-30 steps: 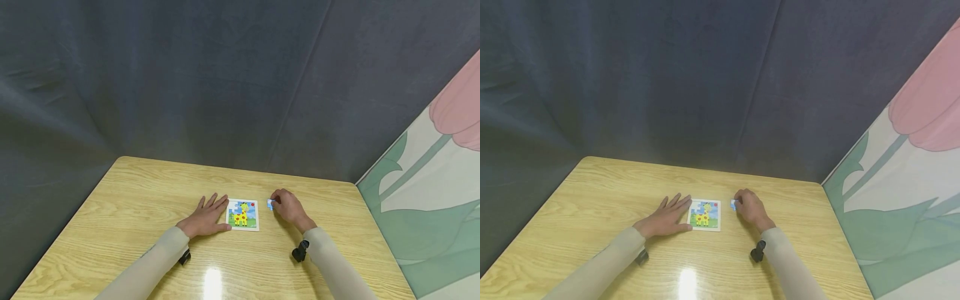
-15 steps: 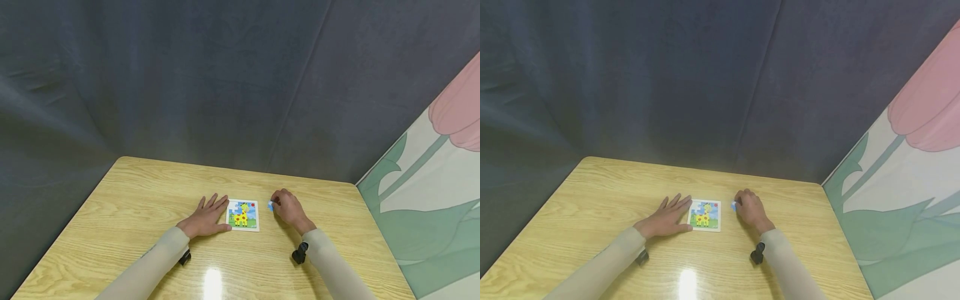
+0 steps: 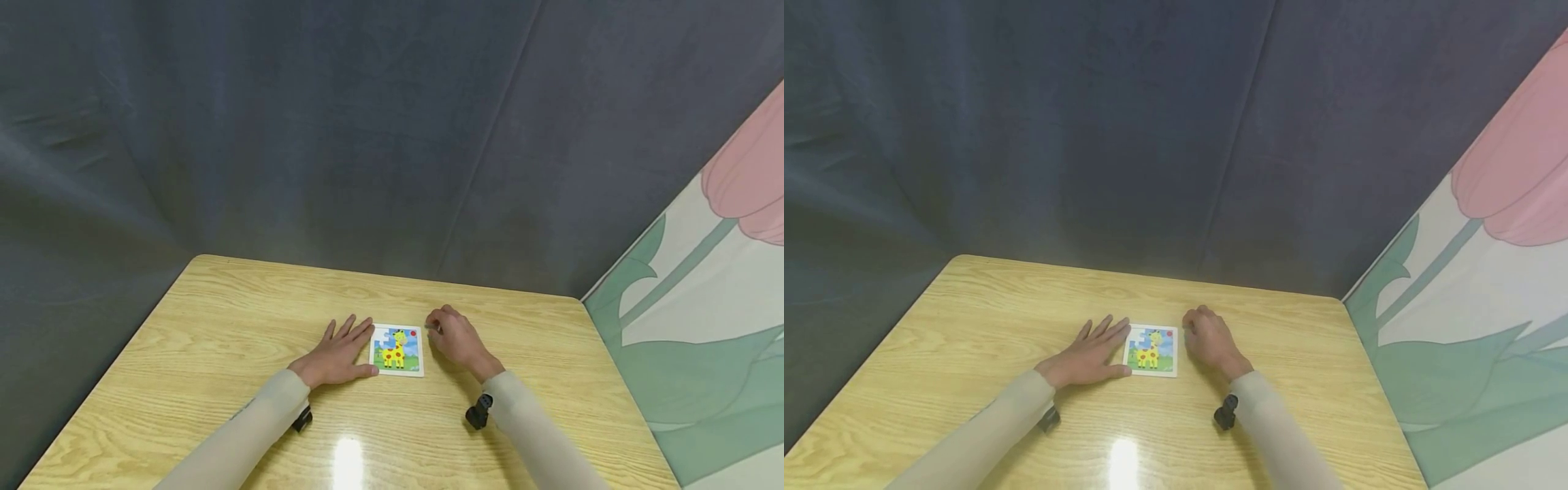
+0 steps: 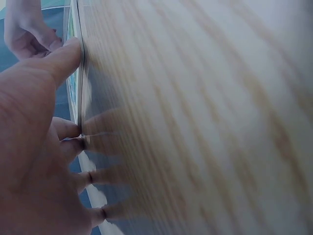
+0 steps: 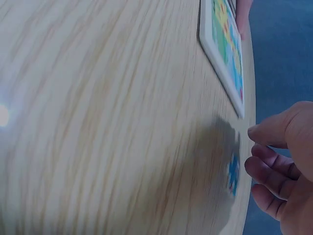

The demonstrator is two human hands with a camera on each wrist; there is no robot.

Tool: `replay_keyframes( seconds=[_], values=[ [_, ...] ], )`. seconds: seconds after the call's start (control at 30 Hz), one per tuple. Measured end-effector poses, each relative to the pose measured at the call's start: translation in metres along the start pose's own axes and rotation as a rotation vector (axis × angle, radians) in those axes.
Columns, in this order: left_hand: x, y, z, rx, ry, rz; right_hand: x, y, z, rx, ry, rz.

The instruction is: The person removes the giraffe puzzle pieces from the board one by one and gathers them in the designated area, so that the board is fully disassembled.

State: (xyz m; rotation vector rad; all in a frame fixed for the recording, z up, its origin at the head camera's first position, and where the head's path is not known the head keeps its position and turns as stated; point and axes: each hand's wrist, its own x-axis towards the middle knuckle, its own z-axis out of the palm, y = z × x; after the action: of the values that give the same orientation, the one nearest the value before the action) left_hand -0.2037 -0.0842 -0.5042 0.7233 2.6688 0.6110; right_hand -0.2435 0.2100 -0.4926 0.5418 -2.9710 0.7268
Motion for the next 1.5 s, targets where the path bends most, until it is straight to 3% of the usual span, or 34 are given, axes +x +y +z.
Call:
replay_keyframes(
  seconds=[0.4, 0.67, 1.1, 1.5],
  values=[
    [0.001, 0.002, -0.003, -0.001, -0.001, 0.005, 0.007, -0.022, 0.013, 0.012, -0.119, -0.045],
    [0.002, 0.001, -0.003, 0.006, -0.002, -0.001, 0.010, -0.035, 0.010, -0.020, -0.182, -0.093],
    [0.002, -0.001, 0.000, 0.020, -0.009, -0.011, 0.013, -0.051, 0.012, -0.068, -0.262, -0.081],
    [0.001, 0.000, 0.000, 0.010, -0.011, -0.014, 0.015, -0.051, 0.014, -0.023, -0.277, -0.032]
  ],
)
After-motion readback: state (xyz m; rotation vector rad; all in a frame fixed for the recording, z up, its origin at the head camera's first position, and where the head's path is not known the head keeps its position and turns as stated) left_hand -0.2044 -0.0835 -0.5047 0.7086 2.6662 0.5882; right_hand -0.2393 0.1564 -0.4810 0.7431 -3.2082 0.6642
